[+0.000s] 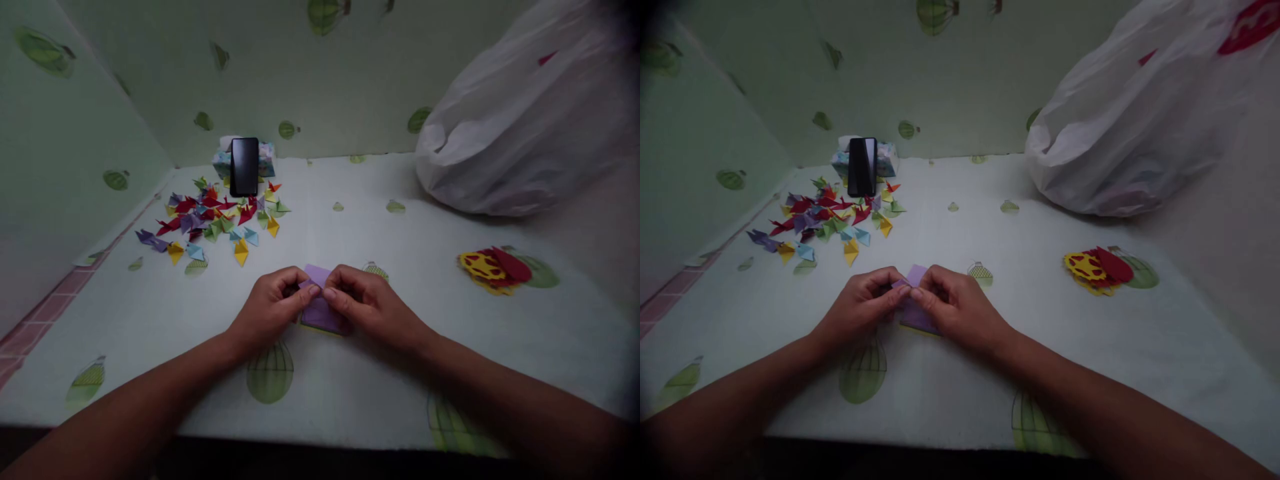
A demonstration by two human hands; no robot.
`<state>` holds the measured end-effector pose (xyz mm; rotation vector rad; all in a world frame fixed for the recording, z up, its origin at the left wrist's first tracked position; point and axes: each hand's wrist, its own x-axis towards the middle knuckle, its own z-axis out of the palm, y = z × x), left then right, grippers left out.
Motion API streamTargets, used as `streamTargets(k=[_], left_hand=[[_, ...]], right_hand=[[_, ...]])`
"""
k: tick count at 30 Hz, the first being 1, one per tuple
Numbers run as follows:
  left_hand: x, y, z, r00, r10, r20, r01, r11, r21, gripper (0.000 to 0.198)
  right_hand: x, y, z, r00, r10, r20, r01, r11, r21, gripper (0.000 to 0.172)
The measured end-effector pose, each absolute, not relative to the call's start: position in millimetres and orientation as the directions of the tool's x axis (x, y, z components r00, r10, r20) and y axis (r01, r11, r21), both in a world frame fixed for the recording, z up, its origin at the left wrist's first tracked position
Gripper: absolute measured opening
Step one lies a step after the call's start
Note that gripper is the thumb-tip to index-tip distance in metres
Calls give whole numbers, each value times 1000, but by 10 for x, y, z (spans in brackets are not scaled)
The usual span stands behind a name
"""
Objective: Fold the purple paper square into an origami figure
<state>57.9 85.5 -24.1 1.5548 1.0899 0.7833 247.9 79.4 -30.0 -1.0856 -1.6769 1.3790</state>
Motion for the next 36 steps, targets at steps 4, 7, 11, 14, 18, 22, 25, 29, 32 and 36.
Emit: streamTargets(k=[4, 7, 11, 14, 18, 22, 25, 29, 32, 36], left_hand=[[582, 864, -255, 406, 913, -31, 194, -53, 979, 18], [603, 855, -280, 317, 948, -3, 18, -3, 1000, 21], [636, 839, -302, 215, 974, 66, -52, -56, 997, 24], [642, 831, -306, 212, 975, 63, -23, -59, 998, 14], [641, 829, -305, 201, 979, 23, 1, -23, 1000, 11], [649, 832, -301, 180, 983, 26, 21, -30, 999, 10], [651, 827, -302, 174, 984, 32, 32, -38, 999, 10], [647, 819, -309, 164, 986, 44, 15, -47, 999, 12], [644, 818, -307, 174, 984, 28, 29, -33, 999, 11], [645, 823, -297, 166, 986, 18, 73, -31, 997, 10]], right_hand=[[2476, 797, -320, -385, 923, -22, 67, 5, -998, 20], [2469, 806, -332, -321, 946, -48, -16, -56, -998, 20], [2438, 801, -358, -258, 965, -51, -116, -83, -990, 21], [2410, 781, -381, -230, 972, -57, -160, -95, -982, 20], [2393, 758, -400, -251, 966, -66, -187, -115, -976, 20], [2390, 743, -402, -258, 962, -94, -189, -146, -971, 20], [2386, 735, -398, -264, 959, -100, -196, -155, -968, 19], [2379, 726, -405, -262, 960, -94, -212, -152, -965, 19], [2379, 720, -414, -260, 960, -108, -208, -165, -964, 19], [2376, 715, -407, -271, 956, -112, -200, -170, -965, 20]])
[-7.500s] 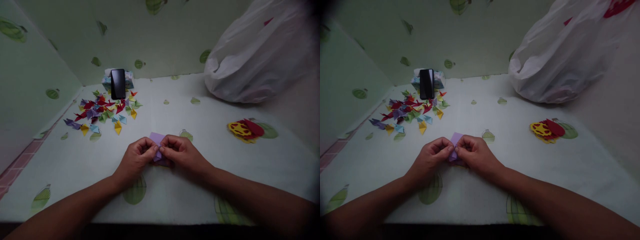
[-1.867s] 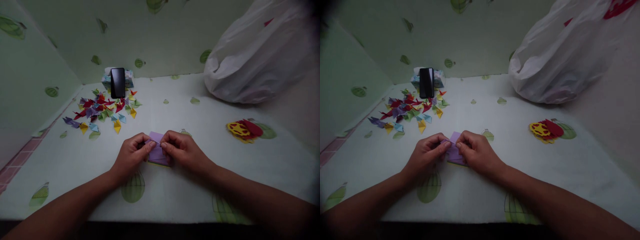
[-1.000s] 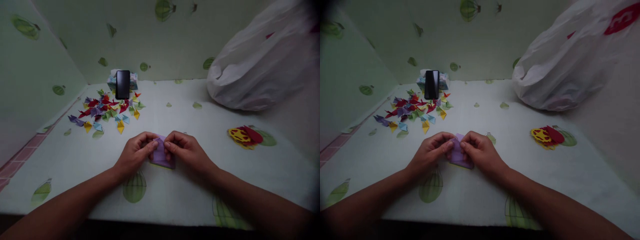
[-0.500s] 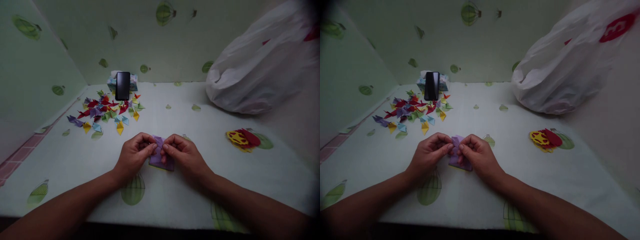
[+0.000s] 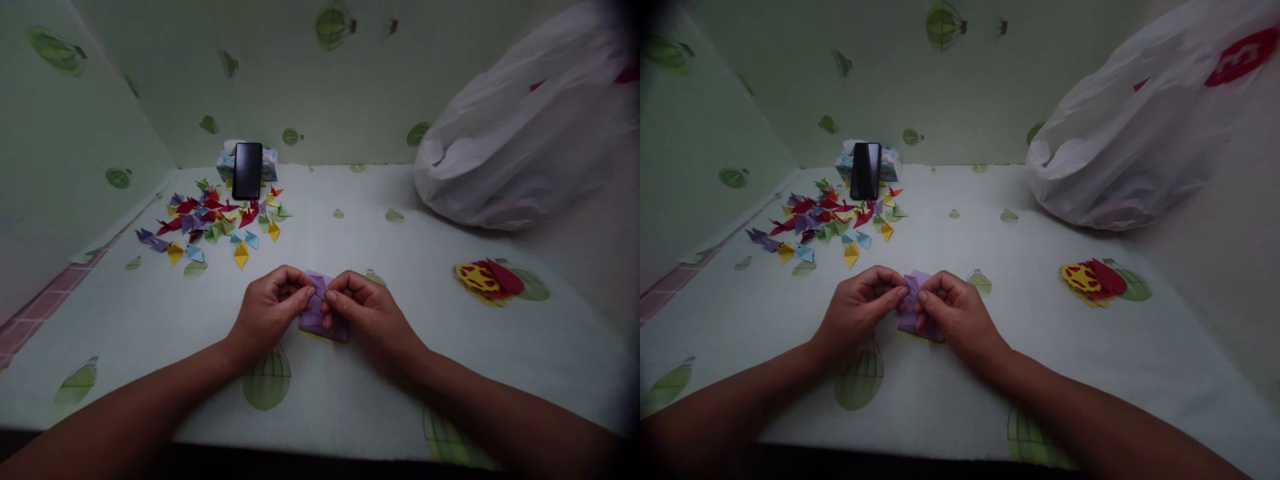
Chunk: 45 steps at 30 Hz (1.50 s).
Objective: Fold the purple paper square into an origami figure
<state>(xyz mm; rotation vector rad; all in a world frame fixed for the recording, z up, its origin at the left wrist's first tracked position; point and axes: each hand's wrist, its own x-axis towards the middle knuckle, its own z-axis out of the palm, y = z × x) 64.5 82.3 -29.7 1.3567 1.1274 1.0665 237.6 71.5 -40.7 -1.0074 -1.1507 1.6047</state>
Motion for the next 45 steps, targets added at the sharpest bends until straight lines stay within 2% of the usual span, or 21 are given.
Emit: streamTargets(k=[17, 27, 33, 38, 45], left_hand=[[669, 790, -256, 130, 987, -95, 70, 86, 994, 13], [661, 813, -274, 139, 990, -39, -7, 41, 999, 16], [633, 840, -255, 188, 982, -36, -36, 44, 998, 31], [605, 860, -228, 287, 955, -74, 109, 44, 993, 13], [603, 850, -303, 270, 959, -83, 69, 66, 995, 16]], right_hand=[[2374, 707, -322, -317, 931, -182, -98, -223, -970, 22], [2387, 726, -368, -386, 902, -193, -104, -250, -963, 27], [2395, 735, -346, -380, 908, -177, -9, -195, -981, 25], [2413, 736, -313, -349, 934, -80, 147, -29, -989, 23], [2445, 769, -331, -267, 962, -50, 75, -31, -997, 23]])
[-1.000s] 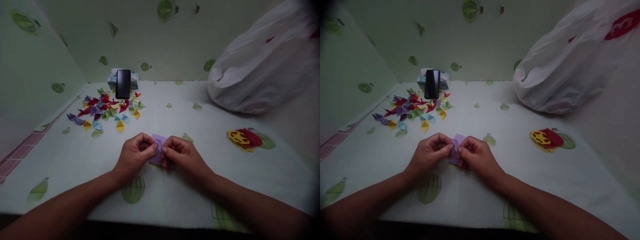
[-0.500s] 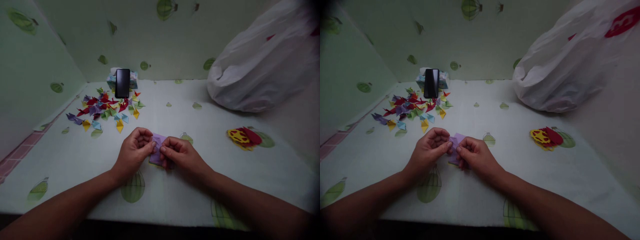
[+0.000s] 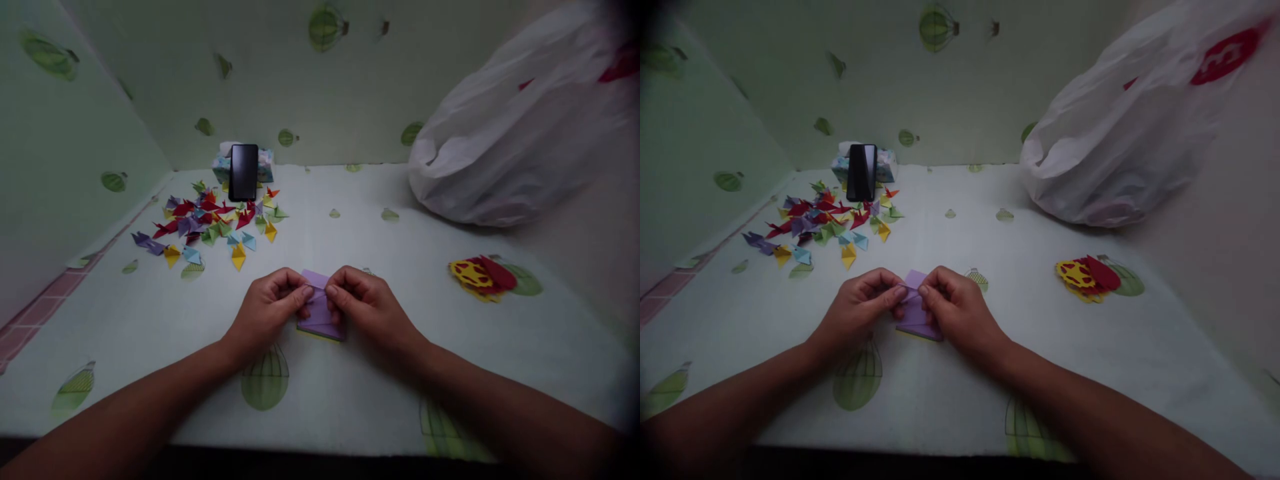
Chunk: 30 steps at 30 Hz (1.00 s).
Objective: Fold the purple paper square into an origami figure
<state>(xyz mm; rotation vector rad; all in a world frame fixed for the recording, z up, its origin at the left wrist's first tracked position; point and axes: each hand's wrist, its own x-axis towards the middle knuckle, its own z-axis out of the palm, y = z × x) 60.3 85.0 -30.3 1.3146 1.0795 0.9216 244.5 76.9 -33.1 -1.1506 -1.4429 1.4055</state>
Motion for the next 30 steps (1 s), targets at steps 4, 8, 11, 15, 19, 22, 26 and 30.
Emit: streamTargets(k=[4, 8, 11, 15, 19, 22, 26, 30], left_hand=[[607, 844, -327, 231, 969, -85, 2, 87, 996, 16], [626, 824, -326, 220, 972, -86, -61, 101, 993, 16], [639, 808, -334, 241, 967, -82, -79, 104, 991, 18], [653, 802, -336, 236, 969, -70, -62, 87, 994, 20], [658, 804, -324, 240, 967, -80, -81, 102, 991, 20], [650, 807, -323, 250, 964, -91, -90, 116, 989, 19], [638, 813, -334, 267, 957, -112, -79, 138, 987, 18], [631, 811, -342, 284, 950, -127, -59, 150, 987, 17]], right_hand=[[2440, 786, -350, -256, 966, -36, -1, -37, -999, 28], [2421, 788, -378, -315, 945, -83, -46, -103, -994, 26], [2412, 778, -394, -328, 939, -100, -53, -124, -991, 23], [2409, 772, -390, -317, 946, -71, -50, -91, -995, 21], [2400, 777, -381, -323, 944, -64, -67, -90, -994, 19], [2394, 782, -381, -331, 941, -69, -83, -102, -991, 17], [2400, 784, -378, -340, 937, -78, -74, -110, -991, 16], [2406, 777, -377, -340, 936, -89, -63, -117, -991, 14]])
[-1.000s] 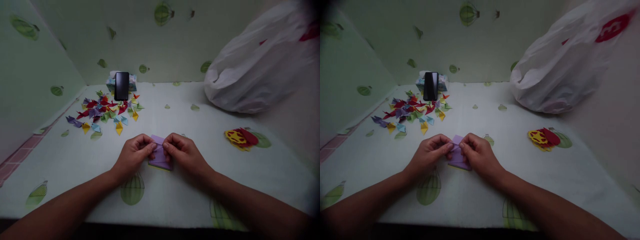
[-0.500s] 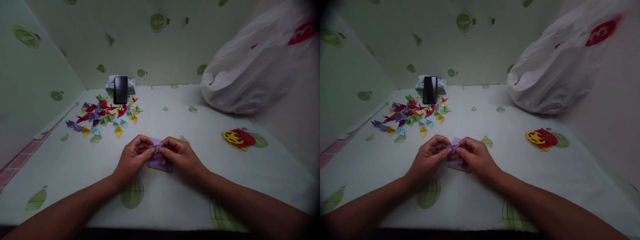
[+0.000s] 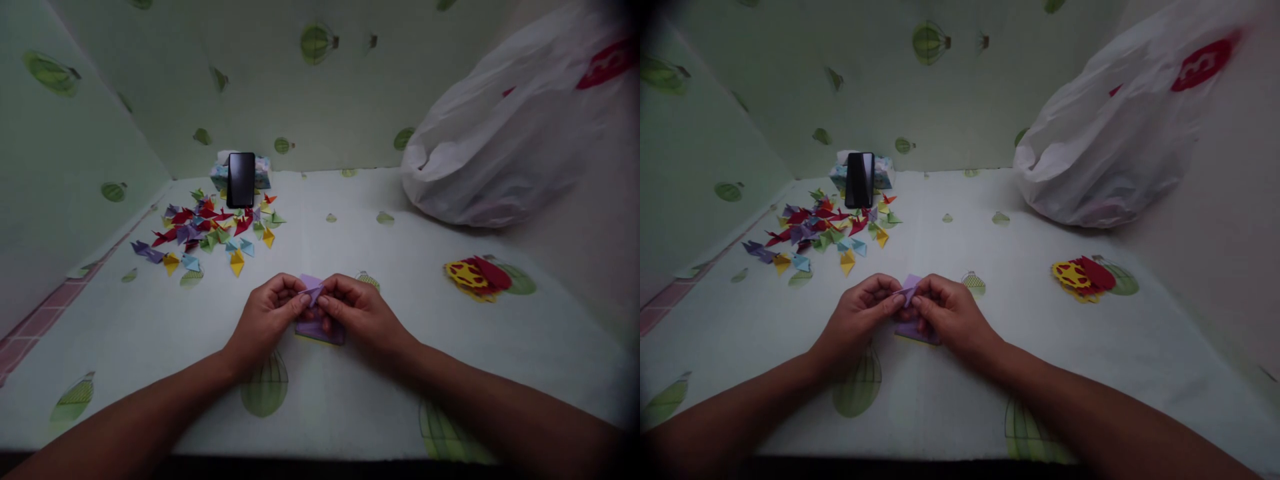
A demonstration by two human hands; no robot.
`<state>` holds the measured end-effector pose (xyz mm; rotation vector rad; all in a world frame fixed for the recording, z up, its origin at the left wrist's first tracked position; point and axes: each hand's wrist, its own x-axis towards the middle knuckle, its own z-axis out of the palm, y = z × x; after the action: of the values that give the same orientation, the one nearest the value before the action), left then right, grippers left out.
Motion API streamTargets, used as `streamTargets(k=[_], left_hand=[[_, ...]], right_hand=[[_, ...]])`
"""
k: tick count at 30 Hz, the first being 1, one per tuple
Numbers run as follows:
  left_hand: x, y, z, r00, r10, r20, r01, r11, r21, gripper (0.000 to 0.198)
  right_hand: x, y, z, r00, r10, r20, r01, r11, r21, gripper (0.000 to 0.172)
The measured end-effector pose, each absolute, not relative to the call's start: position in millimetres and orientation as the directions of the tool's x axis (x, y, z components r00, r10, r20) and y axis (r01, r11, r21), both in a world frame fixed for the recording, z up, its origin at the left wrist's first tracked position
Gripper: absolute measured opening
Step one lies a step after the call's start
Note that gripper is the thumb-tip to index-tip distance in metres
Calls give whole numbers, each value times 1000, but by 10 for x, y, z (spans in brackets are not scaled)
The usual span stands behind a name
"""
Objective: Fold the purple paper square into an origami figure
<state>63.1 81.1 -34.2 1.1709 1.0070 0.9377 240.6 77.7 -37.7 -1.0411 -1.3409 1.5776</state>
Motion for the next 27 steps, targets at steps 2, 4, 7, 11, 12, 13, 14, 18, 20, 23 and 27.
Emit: streamTargets(k=[2, 4, 7, 11, 12, 13, 14, 18, 20, 23, 27], left_hand=[[626, 810, -334, 273, 958, -91, 7, 93, 996, 16], [622, 811, -322, 231, 973, -12, 123, -17, 992, 13], [622, 810, -309, 207, 975, 80, 283, -138, 949, 10], [634, 794, -303, 248, 962, 111, 353, -196, 915, 7], [638, 788, -301, 257, 959, 123, 364, -214, 907, 7], [642, 782, -299, 265, 955, 136, 374, -231, 898, 7], [645, 776, -297, 271, 952, 144, 380, -243, 893, 7], [652, 761, -289, 276, 956, 100, 343, -195, 919, 8], [653, 758, -288, 278, 960, 47, 299, -133, 945, 10], [647, 762, -295, 285, 958, -16, 215, -48, 975, 12], [629, 792, -324, 309, 949, -56, 117, 20, 993, 14]], right_hand=[[2406, 774, -381, -346, 934, -88, -60, -116, -991, 13], [2406, 771, -386, -344, 935, -84, -51, -108, -993, 12], [2407, 767, -390, -329, 943, -43, 4, -44, -999, 12], [2410, 752, -393, -301, 952, 59, 117, 98, -988, 11], [2409, 747, -396, -297, 952, 80, 143, 127, -981, 11], [2407, 741, -399, -295, 951, 96, 168, 151, -974, 11], [2406, 736, -402, -294, 950, 109, 188, 169, -967, 11], [2403, 726, -404, -303, 947, 106, 212, 175, -962, 11], [2406, 726, -396, -315, 944, 95, 175, 156, -972, 11], [2414, 729, -378, -339, 938, 68, 94, 106, -990, 11], [2415, 735, -361, -370, 929, 27, -2, 28, -1000, 14]])
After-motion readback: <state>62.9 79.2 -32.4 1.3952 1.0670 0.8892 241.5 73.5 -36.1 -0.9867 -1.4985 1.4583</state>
